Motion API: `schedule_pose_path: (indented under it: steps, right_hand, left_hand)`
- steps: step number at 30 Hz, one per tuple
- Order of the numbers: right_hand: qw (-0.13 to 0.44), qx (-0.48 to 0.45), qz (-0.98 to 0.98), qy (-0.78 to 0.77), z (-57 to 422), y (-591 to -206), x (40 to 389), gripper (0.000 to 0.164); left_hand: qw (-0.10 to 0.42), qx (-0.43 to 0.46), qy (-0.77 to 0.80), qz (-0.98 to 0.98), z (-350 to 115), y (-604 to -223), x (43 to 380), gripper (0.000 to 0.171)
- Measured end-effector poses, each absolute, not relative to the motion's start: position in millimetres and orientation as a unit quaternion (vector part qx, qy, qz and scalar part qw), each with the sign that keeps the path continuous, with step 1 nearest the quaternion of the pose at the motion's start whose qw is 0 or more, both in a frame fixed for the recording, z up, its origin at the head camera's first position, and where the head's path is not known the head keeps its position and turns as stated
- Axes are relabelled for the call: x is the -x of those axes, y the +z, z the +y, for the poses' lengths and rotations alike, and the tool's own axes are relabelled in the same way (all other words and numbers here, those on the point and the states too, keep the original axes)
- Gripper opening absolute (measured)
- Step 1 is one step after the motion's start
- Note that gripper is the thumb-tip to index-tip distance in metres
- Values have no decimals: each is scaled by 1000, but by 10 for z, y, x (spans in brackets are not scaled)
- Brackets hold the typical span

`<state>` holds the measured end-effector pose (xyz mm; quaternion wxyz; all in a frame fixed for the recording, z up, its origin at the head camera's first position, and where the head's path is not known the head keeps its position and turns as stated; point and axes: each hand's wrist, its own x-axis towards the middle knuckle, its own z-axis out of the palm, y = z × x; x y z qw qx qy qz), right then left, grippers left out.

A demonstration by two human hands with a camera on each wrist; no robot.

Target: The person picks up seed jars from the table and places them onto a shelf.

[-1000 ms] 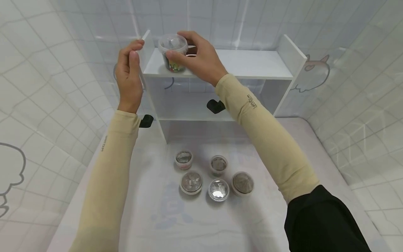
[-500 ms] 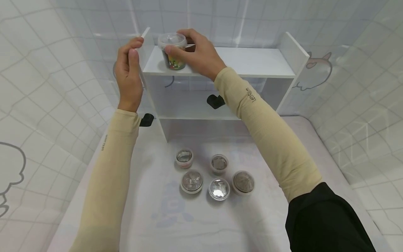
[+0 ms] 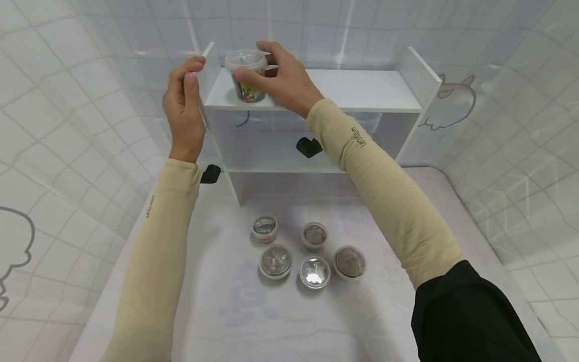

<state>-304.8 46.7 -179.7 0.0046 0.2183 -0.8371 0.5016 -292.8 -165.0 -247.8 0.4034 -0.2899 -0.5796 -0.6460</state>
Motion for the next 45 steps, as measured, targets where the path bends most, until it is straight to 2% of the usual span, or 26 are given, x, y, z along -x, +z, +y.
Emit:
schedule_pose_path:
  steps: [11, 24, 31, 45]
  right_hand:
    - [49, -238, -822, 515, 541, -1862, 2995, 89]
    - [88, -243, -798, 545, 662, -1876, 2646, 80]
    - [126, -267, -763, 575, 707, -1919, 2483, 76]
    - [166, -323, -687, 630, 691, -2103, 2227, 65]
  left_hand:
    - [402, 283, -637, -595, -1675, -2471, 2911, 27]
    - [404, 290, -624, -602, -1706, -2473, 2923, 27]
    - [403, 289, -625, -603, -1717, -2480, 2939, 28]
    - [406, 286, -631, -596, -1714, -2478, 2937, 28]
